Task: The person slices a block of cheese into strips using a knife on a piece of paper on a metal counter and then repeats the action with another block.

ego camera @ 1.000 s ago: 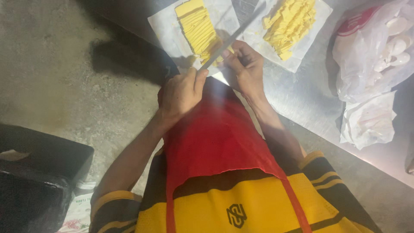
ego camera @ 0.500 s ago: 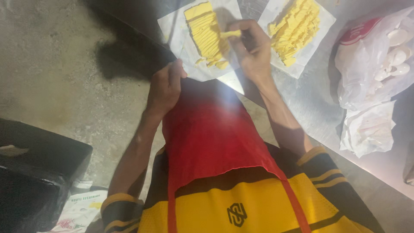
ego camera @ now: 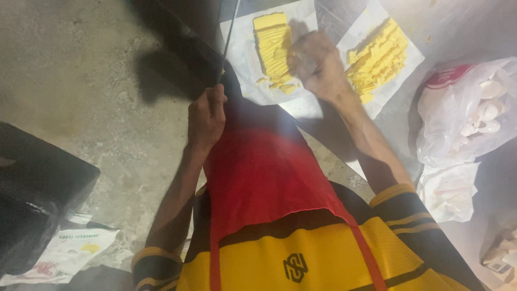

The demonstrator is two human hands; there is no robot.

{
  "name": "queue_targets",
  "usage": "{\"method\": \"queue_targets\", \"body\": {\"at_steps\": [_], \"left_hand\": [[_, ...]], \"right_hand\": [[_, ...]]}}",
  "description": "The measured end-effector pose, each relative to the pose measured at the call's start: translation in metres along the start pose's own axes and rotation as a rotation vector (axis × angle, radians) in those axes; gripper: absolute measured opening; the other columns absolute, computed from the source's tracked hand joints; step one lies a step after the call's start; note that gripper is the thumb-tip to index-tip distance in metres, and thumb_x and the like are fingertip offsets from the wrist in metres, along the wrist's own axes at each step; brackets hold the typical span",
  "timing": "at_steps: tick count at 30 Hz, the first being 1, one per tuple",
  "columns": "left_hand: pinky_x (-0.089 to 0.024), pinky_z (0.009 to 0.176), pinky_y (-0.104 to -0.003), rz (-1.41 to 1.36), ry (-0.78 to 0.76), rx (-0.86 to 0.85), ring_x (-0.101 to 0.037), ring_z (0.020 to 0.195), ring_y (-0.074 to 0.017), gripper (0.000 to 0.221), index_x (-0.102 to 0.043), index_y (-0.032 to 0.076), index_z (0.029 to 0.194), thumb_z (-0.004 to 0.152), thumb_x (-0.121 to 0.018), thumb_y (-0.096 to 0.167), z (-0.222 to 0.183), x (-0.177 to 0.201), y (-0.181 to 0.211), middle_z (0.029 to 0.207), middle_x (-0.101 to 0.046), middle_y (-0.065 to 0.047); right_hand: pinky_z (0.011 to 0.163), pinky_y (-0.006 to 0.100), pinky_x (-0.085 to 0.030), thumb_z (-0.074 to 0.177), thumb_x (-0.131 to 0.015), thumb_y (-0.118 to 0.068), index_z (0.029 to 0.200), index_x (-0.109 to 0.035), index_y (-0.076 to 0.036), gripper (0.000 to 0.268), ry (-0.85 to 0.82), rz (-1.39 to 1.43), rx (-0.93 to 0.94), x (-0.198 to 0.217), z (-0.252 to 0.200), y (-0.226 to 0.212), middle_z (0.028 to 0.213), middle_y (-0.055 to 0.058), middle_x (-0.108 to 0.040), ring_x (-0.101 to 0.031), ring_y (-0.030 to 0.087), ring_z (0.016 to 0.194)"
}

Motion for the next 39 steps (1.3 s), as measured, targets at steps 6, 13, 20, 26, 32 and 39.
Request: {"method": "queue_targets", "body": {"at_steps": [6, 13, 20, 26, 32, 39], "left_hand": [[-0.051, 0.065, -0.041, 0.067, 0.097, -0.035, -0.063, 0.071, -0.0256, 0.046, -0.067, 0.001, 0.093, 0.109, -0.051, 0.042, 0.019, -0.016, -0.014, 0.076, -0.063, -0.013], [-0.055, 0.074, -0.046, 0.340, 0.234, -0.390, -0.068, 0.092, -0.0362, 0.036, -0.061, -0.004, 0.112, 0.104, -0.062, 0.030, 0.093, -0.032, -0.013, 0.103, -0.066, -0.023], [-0.051, 0.078, -0.054, 0.414, 0.035, -0.236, -0.065, 0.093, -0.0438, 0.019, -0.060, -0.002, 0.100, 0.100, -0.061, 0.017, 0.141, -0.059, -0.025, 0.097, -0.067, -0.023], [-0.050, 0.081, -0.053, 0.290, 0.195, -0.649, -0.062, 0.094, -0.0441, 0.011, -0.057, 0.002, 0.102, 0.102, -0.065, 0.010, 0.199, -0.086, -0.020, 0.098, -0.063, -0.021], [-0.050, 0.076, -0.054, 0.172, 0.014, -0.663, -0.063, 0.092, -0.0458, 0.019, -0.060, 0.000, 0.113, 0.098, -0.067, 0.010, 0.227, -0.098, 0.019, 0.102, -0.066, -0.021], [-0.051, 0.078, -0.050, 0.135, -0.004, -0.448, -0.069, 0.091, -0.0407, 0.014, -0.064, -0.001, 0.103, 0.103, -0.067, 0.013, 0.184, -0.058, 0.038, 0.095, -0.069, -0.021]], "right_hand": [[0.094, 0.044, -0.052, 0.097, -0.075, -0.004, 0.113, -0.072, -0.001, 0.017, 0.012, 0.008, 0.086, -0.002, 0.001, 0.014, 0.111, 0.017, -0.071, -0.065, 0.035, 0.104], [0.093, 0.051, -0.046, 0.082, -0.069, -0.002, 0.112, -0.063, 0.008, 0.032, 0.026, -0.196, 0.140, 0.007, 0.049, 0.077, 0.113, 0.027, -0.063, -0.057, 0.046, 0.109], [0.092, 0.052, -0.048, 0.080, -0.069, -0.004, 0.088, -0.065, 0.004, 0.012, 0.006, -0.291, 0.180, -0.002, 0.046, 0.118, 0.105, 0.025, -0.063, -0.057, 0.044, 0.108], [0.084, 0.052, -0.048, 0.078, -0.068, -0.005, 0.089, -0.070, 0.002, 0.013, 0.127, -0.416, -0.162, 0.019, 0.018, 0.128, 0.094, 0.024, -0.064, -0.055, 0.044, 0.094], [0.090, 0.052, -0.045, 0.094, -0.074, -0.020, 0.128, -0.071, 0.002, 0.041, 0.184, -0.480, -0.232, 0.041, 0.002, 0.094, 0.118, 0.025, -0.065, -0.056, 0.044, 0.106], [0.119, 0.052, -0.034, 0.110, -0.054, -0.047, 0.142, -0.056, 0.006, 0.063, 0.013, -0.106, -0.294, 0.025, 0.029, 0.048, 0.147, 0.031, -0.052, -0.045, 0.047, 0.140]]}}
Point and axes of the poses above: each hand's wrist, its own z-axis towards the middle knuckle, its own x-axis out of the back of the hand, y = z × x, the point moved 2 cm from there along z, towards the middle knuckle
